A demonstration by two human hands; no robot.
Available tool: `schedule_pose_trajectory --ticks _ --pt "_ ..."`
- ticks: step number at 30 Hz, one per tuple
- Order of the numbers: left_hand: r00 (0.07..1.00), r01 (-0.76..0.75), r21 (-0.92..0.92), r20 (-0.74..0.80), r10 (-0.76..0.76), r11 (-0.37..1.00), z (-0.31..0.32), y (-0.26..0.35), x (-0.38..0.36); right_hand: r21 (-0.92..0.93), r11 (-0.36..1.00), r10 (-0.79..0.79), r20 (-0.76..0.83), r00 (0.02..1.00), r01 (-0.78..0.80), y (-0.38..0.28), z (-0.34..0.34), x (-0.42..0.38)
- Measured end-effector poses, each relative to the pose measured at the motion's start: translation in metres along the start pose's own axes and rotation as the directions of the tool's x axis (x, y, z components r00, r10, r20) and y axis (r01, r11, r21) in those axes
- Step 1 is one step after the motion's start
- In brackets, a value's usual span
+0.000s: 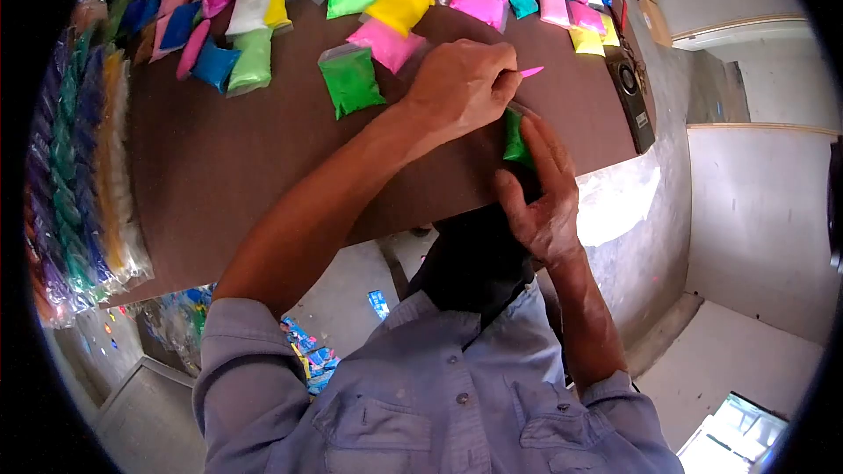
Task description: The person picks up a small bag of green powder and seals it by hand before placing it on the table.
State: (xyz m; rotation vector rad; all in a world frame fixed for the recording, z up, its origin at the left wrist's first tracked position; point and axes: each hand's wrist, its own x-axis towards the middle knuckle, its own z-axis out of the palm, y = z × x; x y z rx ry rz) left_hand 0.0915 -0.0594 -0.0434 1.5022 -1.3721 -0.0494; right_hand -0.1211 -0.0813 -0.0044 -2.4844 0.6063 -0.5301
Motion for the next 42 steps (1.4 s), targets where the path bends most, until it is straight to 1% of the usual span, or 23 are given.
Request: schedule_pose_trajectory --ticks 2,6,8,9,11,12,13,15,16,18,19,21,25,27,30,34,36,42 --pt "1.000 -0.016 0.021 -0.002 0.016 1.000 -0.001 0.000 0.000 -0.178 0.980 -0.093 -0.014 0.996 0.089 -0.005 0.004 -0.002" --pt "0.999 -0.028 0.007 -0.018 0.028 1.000 -0.001 0.000 -0.001 -0.178 0.980 -0.091 0.006 0.996 0.091 -0.001 0.002 -0.001" --pt "1.000 -0.010 -0.009 -0.005 0.010 1.000 -0.001 0.000 -0.001 0.038 0.999 0.022 -0.010 1.000 -0.021 0.005 0.000 0.005" --pt "1.000 -0.009 -0.008 -0.005 0.009 1.000 -0.001 0.000 -0.001 0.038 0.999 0.022 -0.009 1.000 -0.021 0.004 0.001 0.004" --pt "0.999 -0.030 0.016 -0.019 0.030 0.999 -0.002 0.001 -0.001 -0.176 0.980 -0.097 -0.025 0.995 0.091 0.000 0.006 0.000" --pt "0.999 -0.030 0.017 -0.020 0.030 0.999 -0.002 0.000 -0.001 -0.221 0.970 -0.104 -0.021 0.994 0.097 -0.010 0.005 -0.002" --pt "0.999 -0.035 0.024 -0.022 0.035 0.999 -0.001 -0.001 -0.001 -0.222 0.970 -0.106 -0.021 0.994 0.099 -0.008 0.005 -0.002" --pt "0.999 -0.041 0.029 -0.020 0.042 0.999 0.000 -0.001 -0.001 -0.138 0.985 -0.104 -0.028 0.994 0.099 0.003 0.006 -0.001" --pt "0.999 -0.038 0.026 -0.013 0.039 0.999 0.001 -0.002 0.000 -0.140 0.985 -0.101 -0.030 0.994 0.096 0.005 0.006 0.000" --pt "0.999 -0.032 0.025 -0.008 0.032 0.999 0.000 -0.002 -0.001 -0.032 0.999 -0.018 -0.061 0.998 0.016 0.008 0.008 0.003" --pt "0.999 -0.032 0.018 -0.015 0.032 0.999 0.000 -0.001 -0.002 -0.030 0.999 -0.020 -0.058 0.998 0.018 0.004 0.008 0.002" --pt "0.999 -0.035 0.011 -0.024 0.035 0.999 -0.001 -0.001 -0.002 -0.214 0.972 -0.099 -0.019 0.995 0.093 -0.008 0.005 -0.001" --pt "0.999 -0.034 0.024 0.002 0.034 0.999 -0.001 0.000 0.001 -0.222 0.969 -0.111 -0.002 0.994 0.108 -0.004 0.000 0.001" --pt "1.000 -0.019 0.033 0.010 0.019 0.999 -0.003 -0.001 -0.001 -0.178 0.983 -0.044 0.008 0.999 0.045 -0.006 0.000 0.002" --pt "0.999 -0.040 0.026 -0.010 0.040 0.999 -0.001 -0.002 -0.001 -0.167 0.986 -0.021 -0.021 1.000 0.017 -0.011 0.002 -0.002" --pt "0.999 -0.047 0.023 -0.017 0.048 0.999 0.001 -0.004 -0.002 -0.132 0.991 -0.020 -0.018 1.000 0.017 -0.010 -0.001 -0.001" --pt "0.998 -0.055 0.019 -0.021 0.055 0.998 0.001 -0.004 -0.001 -0.270 0.958 -0.082 0.055 0.995 0.094 -0.005 0.001 -0.001" --pt "0.999 -0.032 0.014 -0.007 0.032 0.999 0.001 -0.003 0.000 -0.256 0.964 -0.044 0.089 0.995 0.065 -0.008 -0.008 0.008"
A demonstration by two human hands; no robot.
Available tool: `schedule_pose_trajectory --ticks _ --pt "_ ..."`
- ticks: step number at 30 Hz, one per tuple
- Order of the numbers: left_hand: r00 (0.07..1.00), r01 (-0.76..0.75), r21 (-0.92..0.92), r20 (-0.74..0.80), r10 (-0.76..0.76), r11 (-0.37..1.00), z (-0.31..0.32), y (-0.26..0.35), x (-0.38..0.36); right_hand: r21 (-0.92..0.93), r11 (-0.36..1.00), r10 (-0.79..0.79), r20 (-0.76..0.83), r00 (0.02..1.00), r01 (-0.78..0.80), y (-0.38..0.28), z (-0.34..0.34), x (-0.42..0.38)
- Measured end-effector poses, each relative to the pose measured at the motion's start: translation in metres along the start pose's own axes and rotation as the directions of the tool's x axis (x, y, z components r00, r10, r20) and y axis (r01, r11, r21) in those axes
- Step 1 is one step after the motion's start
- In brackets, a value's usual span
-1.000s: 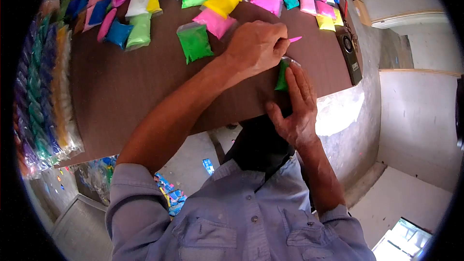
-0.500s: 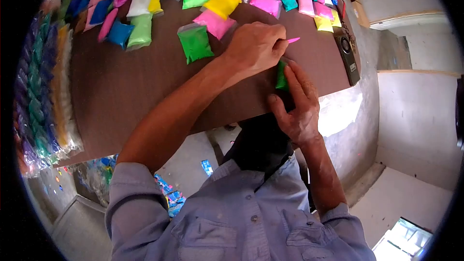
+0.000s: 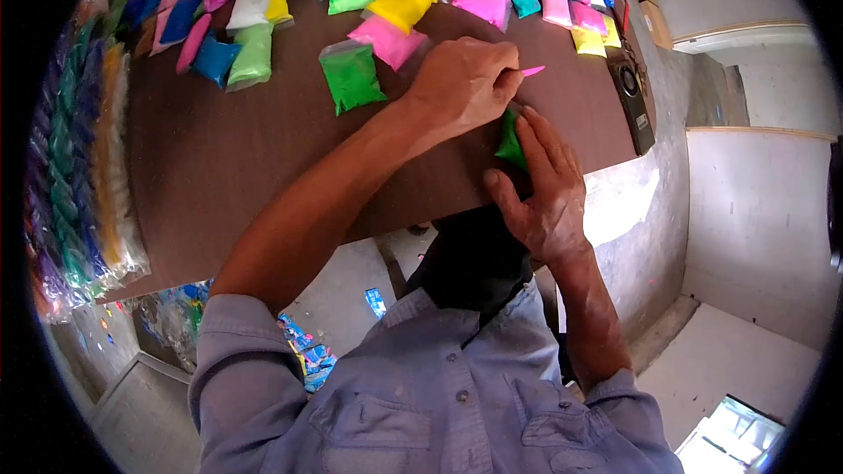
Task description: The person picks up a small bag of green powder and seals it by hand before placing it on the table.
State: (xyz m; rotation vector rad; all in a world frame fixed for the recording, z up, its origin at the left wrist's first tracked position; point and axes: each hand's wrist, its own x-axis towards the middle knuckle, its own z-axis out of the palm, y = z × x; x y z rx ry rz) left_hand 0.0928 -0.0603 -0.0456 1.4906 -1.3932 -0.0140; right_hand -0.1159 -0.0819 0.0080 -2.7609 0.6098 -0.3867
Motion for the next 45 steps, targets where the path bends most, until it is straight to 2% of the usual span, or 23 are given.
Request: schedule_pose_trajectory --ticks 3,7,12,16,21,25,28,30,31,34,35,37,38,39,42,43,45 --pt "1.000 0.018 -0.007 0.017 -0.017 1.000 -0.001 0.001 0.000 -0.099 0.994 -0.044 -0.025 0.999 0.042 -0.004 0.003 -0.003" --pt "1.000 0.002 0.006 -0.005 -0.002 1.000 -0.001 0.000 0.000 -0.097 0.994 -0.053 -0.025 0.998 0.050 -0.005 0.003 -0.005" --pt "1.000 -0.007 0.020 -0.003 0.007 1.000 -0.001 0.000 -0.001 0.036 0.999 0.004 -0.069 0.998 -0.001 0.003 0.009 0.001" --pt "1.000 -0.005 0.025 -0.006 0.006 1.000 -0.002 0.001 0.000 -0.031 0.999 -0.024 -0.085 0.996 0.022 -0.005 0.009 -0.008" --pt "1.000 0.010 0.013 0.009 -0.010 1.000 -0.002 0.001 0.000 0.078 0.997 0.009 -0.161 0.987 0.004 0.001 0.013 -0.004" --pt "1.000 -0.002 0.020 -0.003 0.002 1.000 -0.002 0.001 -0.001 0.064 0.998 0.011 -0.178 0.984 0.000 0.003 0.016 -0.004" --pt "1.000 0.000 0.018 -0.012 0.000 1.000 -0.002 0.001 0.001 0.131 0.991 0.057 -0.218 0.974 -0.029 0.005 0.016 -0.003" --pt "1.000 0.011 0.018 -0.012 -0.011 1.000 -0.002 0.000 0.001 0.316 0.944 0.185 -0.257 0.948 -0.098 0.000 0.012 -0.002" --pt "1.000 0.006 0.020 -0.014 -0.005 1.000 -0.002 -0.001 0.001 0.318 0.943 0.185 -0.254 0.949 -0.099 -0.004 0.008 -0.001" --pt "1.000 -0.002 0.013 -0.014 0.002 1.000 -0.001 -0.002 0.002 0.530 0.834 0.321 -0.236 0.917 -0.156 -0.004 0.007 -0.001" --pt "1.000 -0.003 0.005 -0.012 0.003 1.000 -0.001 -0.002 0.002 0.531 0.833 0.323 -0.236 0.917 -0.157 -0.003 0.008 -0.001" --pt "1.000 0.011 0.000 0.000 -0.011 1.000 -0.001 -0.002 0.002 0.649 0.701 0.538 -0.209 0.817 -0.295 -0.003 0.010 0.000" --pt "1.000 0.026 -0.006 0.011 -0.026 1.000 -0.002 -0.002 0.002 0.592 0.756 0.528 -0.302 0.793 -0.278 0.003 0.015 0.000" --pt "0.999 0.031 -0.001 0.014 -0.031 1.000 -0.002 -0.002 0.001 0.596 0.753 0.529 -0.297 0.795 -0.279 0.005 0.014 -0.002" --pt "1.000 0.018 0.002 -0.004 -0.018 1.000 0.000 0.000 0.002 0.452 0.786 0.574 -0.283 0.768 -0.421 0.011 0.004 -0.007" --pt "1.000 0.021 -0.003 0.001 -0.021 1.000 -0.001 -0.001 0.002 0.452 0.786 0.575 -0.284 0.767 -0.421 0.019 0.008 -0.010" --pt "1.000 0.023 -0.008 0.006 -0.023 1.000 -0.002 -0.001 0.003 0.359 0.877 0.449 -0.377 0.810 -0.319 0.034 0.018 -0.013"
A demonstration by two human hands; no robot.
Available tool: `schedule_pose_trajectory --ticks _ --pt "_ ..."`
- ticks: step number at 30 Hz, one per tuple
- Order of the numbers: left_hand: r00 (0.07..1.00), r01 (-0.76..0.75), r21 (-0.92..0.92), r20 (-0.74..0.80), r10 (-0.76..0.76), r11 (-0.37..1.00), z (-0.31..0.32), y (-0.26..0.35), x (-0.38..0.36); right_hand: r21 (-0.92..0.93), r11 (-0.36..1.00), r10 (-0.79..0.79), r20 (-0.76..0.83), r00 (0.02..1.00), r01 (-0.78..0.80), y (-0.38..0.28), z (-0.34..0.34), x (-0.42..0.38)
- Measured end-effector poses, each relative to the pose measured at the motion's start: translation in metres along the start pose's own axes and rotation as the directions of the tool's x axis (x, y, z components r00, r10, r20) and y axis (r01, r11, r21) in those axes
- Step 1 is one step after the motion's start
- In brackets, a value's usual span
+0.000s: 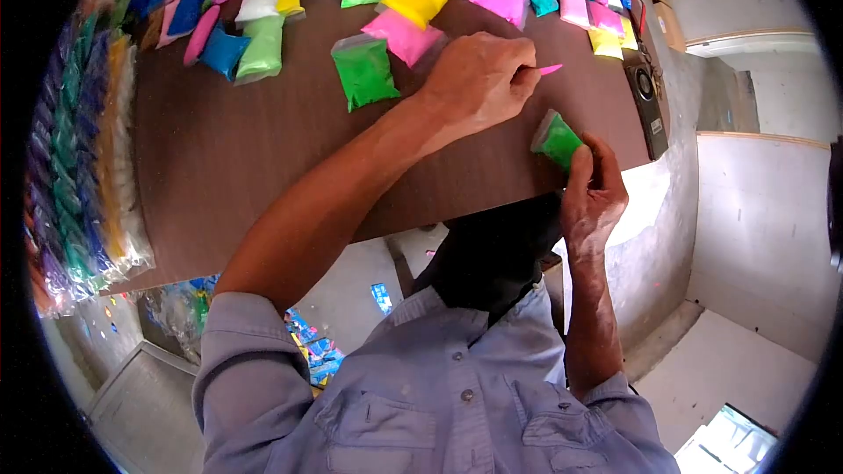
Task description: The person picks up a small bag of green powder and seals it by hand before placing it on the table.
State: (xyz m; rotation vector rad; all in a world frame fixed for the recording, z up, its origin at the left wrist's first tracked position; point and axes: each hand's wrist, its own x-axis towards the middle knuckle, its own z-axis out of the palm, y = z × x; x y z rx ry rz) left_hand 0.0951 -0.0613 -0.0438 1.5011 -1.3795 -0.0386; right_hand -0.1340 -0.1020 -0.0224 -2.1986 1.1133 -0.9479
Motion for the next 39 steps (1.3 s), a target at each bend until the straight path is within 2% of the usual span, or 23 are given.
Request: schedule_pose_trajectory --ticks 1,3,7,9,10,12,17,20,22,24,29,33,35,39 --pt "1.000 0.008 0.005 0.005 -0.008 1.000 0.000 0.000 0.000 0.000 1.000 0.001 -0.001 1.000 -0.001 -0.001 -0.002 0.000" --pt "1.000 0.015 0.011 0.010 -0.016 1.000 0.000 0.001 0.000 -0.190 0.978 -0.071 0.059 0.996 0.082 -0.008 -0.007 -0.001" --pt "1.000 0.007 0.025 0.001 -0.007 1.000 0.000 0.000 -0.001 -0.224 0.958 -0.181 0.017 0.983 0.180 -0.011 -0.005 -0.005" --pt "1.000 0.011 0.024 0.008 -0.011 1.000 0.000 0.001 -0.001 -0.169 0.937 -0.295 0.087 0.952 0.306 -0.021 -0.006 -0.006" --pt "1.000 0.017 0.025 0.010 -0.017 1.000 0.000 0.001 0.000 -0.169 0.937 -0.294 0.086 0.952 0.305 -0.021 -0.005 -0.006" --pt "1.000 0.023 0.027 0.011 -0.023 0.999 0.000 0.001 0.000 -0.171 0.889 -0.357 0.323 0.877 0.425 -0.020 -0.001 -0.007" --pt "0.999 -0.029 0.007 -0.023 0.030 1.000 0.001 -0.001 -0.001 -0.180 0.895 -0.326 0.358 0.875 0.407 -0.015 -0.005 -0.004" --pt "1.000 0.005 0.018 0.009 -0.006 1.000 -0.001 0.002 -0.001 -0.199 0.887 -0.311 0.410 0.858 0.417 -0.025 -0.010 -0.001" --pt "1.000 0.012 0.014 0.013 -0.012 1.000 -0.001 0.003 -0.001 -0.317 0.820 -0.312 0.449 0.837 0.476 -0.039 -0.012 -0.012" --pt "1.000 0.021 0.015 0.014 -0.021 1.000 -0.001 0.001 -0.001 -0.317 0.818 -0.324 0.433 0.841 0.479 -0.034 -0.010 -0.014" --pt "1.000 -0.002 0.008 0.003 0.002 1.000 0.000 0.000 -0.002 -0.243 0.871 -0.318 0.383 0.867 0.427 -0.023 -0.004 -0.002" --pt "1.000 0.001 0.031 -0.003 0.000 1.000 0.002 0.000 -0.003 -0.289 0.836 -0.341 0.392 0.854 0.467 -0.033 -0.006 -0.013" --pt "0.999 0.030 0.062 0.025 -0.031 0.998 0.002 0.002 -0.003 -0.248 0.864 -0.339 0.356 0.871 0.438 -0.029 -0.004 -0.011" --pt "0.998 -0.055 0.085 0.042 0.052 0.995 0.000 0.010 -0.007 -0.114 0.912 -0.349 0.294 0.890 0.395 -0.018 -0.003 -0.008"
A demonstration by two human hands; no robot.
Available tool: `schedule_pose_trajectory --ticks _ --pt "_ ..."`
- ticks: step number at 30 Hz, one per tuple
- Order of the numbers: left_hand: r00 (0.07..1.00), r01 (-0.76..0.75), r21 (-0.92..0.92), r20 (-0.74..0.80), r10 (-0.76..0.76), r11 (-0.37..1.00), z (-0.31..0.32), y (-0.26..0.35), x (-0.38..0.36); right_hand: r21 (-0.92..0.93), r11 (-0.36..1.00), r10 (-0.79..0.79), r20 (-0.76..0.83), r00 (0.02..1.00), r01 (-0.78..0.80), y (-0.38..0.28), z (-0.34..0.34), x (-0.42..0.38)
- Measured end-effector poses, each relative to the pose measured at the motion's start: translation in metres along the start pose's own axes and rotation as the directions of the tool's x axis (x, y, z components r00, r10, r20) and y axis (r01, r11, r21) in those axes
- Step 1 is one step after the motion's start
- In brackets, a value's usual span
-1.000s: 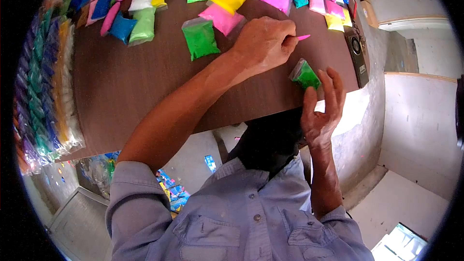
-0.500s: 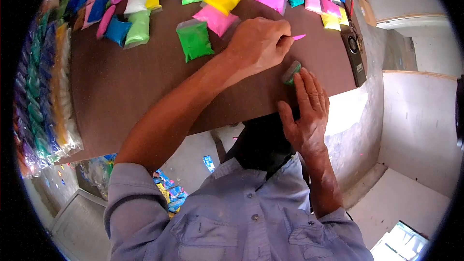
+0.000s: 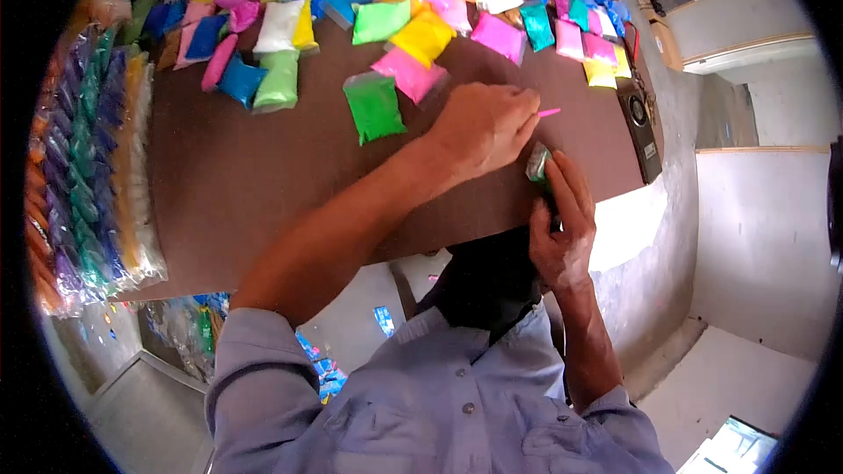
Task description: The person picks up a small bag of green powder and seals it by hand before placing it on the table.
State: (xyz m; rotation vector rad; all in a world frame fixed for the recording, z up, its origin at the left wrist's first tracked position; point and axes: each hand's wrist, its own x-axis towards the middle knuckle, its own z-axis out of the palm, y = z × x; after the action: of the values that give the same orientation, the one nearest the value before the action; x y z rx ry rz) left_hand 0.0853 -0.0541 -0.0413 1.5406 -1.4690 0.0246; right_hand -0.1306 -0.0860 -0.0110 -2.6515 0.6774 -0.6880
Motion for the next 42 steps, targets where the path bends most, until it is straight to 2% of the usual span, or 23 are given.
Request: schedule_pose_trajectory --ticks 7,9,11,15,17,19,20,22,23,24,25,26,27,28,29,30,31,32,34,36,37,39,42 --pt "0.990 -0.084 0.100 0.119 0.072 0.991 -0.004 0.008 -0.004 0.202 0.967 0.180 -0.114 0.977 -0.155 0.010 -0.009 -0.007" --pt "0.987 -0.123 0.131 0.119 0.108 0.984 -0.004 0.009 -0.005 0.336 0.851 0.456 -0.092 0.885 -0.403 0.007 -0.020 -0.002" --pt "0.972 -0.201 0.139 0.152 0.180 0.970 -0.003 0.011 -0.008 0.446 0.830 0.453 -0.191 0.871 -0.334 0.017 -0.024 0.003" --pt "0.943 -0.256 0.146 0.253 0.214 0.956 0.003 0.024 -0.015 0.389 0.869 0.401 -0.194 0.895 -0.305 -0.006 -0.040 0.039" --pt "0.937 -0.290 0.126 0.238 0.255 0.949 0.010 0.024 -0.019 0.268 0.962 0.120 -0.225 0.967 -0.057 -0.020 -0.039 0.062" --pt "0.944 -0.209 -0.046 0.250 0.214 0.977 0.015 0.024 -0.022 0.262 0.965 0.033 -0.188 0.982 0.018 -0.028 -0.032 0.077" --pt "0.945 -0.212 -0.042 0.246 0.216 0.976 0.016 0.023 -0.025 0.235 0.972 0.014 -0.155 0.988 0.023 -0.030 -0.028 0.082" --pt "0.889 -0.364 -0.138 0.243 0.388 0.921 0.007 0.029 -0.025 0.207 0.978 -0.012 -0.120 0.993 0.037 -0.037 -0.019 0.094" --pt "0.890 -0.364 -0.135 0.241 0.387 0.921 0.006 0.033 -0.025 0.151 0.987 -0.044 -0.057 0.997 0.052 -0.042 -0.015 0.100" --pt "0.941 -0.180 -0.350 0.210 0.264 0.920 0.009 0.039 -0.025 0.095 0.993 -0.071 0.008 0.997 0.070 -0.046 -0.011 0.105" --pt "0.969 0.005 -0.547 0.208 0.130 0.837 0.011 0.042 -0.024 0.095 0.993 -0.074 0.008 0.997 0.073 -0.051 -0.009 0.111" --pt "0.970 0.005 -0.546 0.206 0.129 0.838 0.018 0.041 -0.024 0.058 0.993 -0.103 0.052 0.993 0.100 -0.056 -0.008 0.116" --pt "0.938 -0.146 -0.314 0.257 0.232 0.938 0.022 0.040 -0.022 0.022 0.992 -0.129 0.097 0.987 0.127 -0.060 -0.006 0.122" --pt "0.890 -0.308 -0.068 0.333 0.313 0.949 0.025 0.039 -0.021 0.023 0.991 -0.131 0.096 0.987 0.129 -0.063 -0.004 0.127" --pt "0.890 -0.309 -0.067 0.332 0.313 0.949 0.028 0.041 -0.022 -0.008 0.985 -0.169 0.116 0.979 0.171 -0.065 -0.002 0.133" --pt "0.941 -0.103 -0.279 0.284 0.185 0.955 0.016 0.051 -0.015 -0.039 0.976 -0.206 0.137 0.969 0.213 -0.068 0.000 0.138" --pt "0.963 0.095 -0.482 0.266 0.042 0.871 0.010 0.056 -0.011 -0.039 0.976 -0.207 0.136 0.969 0.214 -0.073 0.002 0.143" --pt "0.969 0.165 -0.543 0.246 -0.032 0.823 0.006 0.056 -0.011 -0.074 0.978 -0.178 0.201 0.963 0.196 -0.079 0.005 0.148" --pt "0.974 0.065 -0.458 0.222 0.044 0.887 0.007 0.052 -0.015 -0.111 0.977 -0.146 0.264 0.953 0.180 -0.088 0.014 0.150" --pt "0.972 0.021 -0.413 0.220 0.078 0.911 0.005 0.047 -0.020 -0.009 0.983 -0.160 0.457 0.875 0.184 -0.092 0.026 0.148" --pt "0.972 0.012 -0.401 0.220 0.084 0.916 0.004 0.047 -0.022 -0.008 0.983 -0.160 0.457 0.875 0.184 -0.090 0.030 0.146" --pt "0.971 0.006 -0.391 0.221 0.087 0.921 0.003 0.046 -0.025 0.148 0.954 -0.298 0.397 0.868 0.259 -0.085 0.037 0.143" --pt "0.971 0.000 -0.377 0.221 0.090 0.926 0.003 0.045 -0.028 0.202 0.965 -0.238 0.405 0.883 0.168 -0.083 0.033 0.142"
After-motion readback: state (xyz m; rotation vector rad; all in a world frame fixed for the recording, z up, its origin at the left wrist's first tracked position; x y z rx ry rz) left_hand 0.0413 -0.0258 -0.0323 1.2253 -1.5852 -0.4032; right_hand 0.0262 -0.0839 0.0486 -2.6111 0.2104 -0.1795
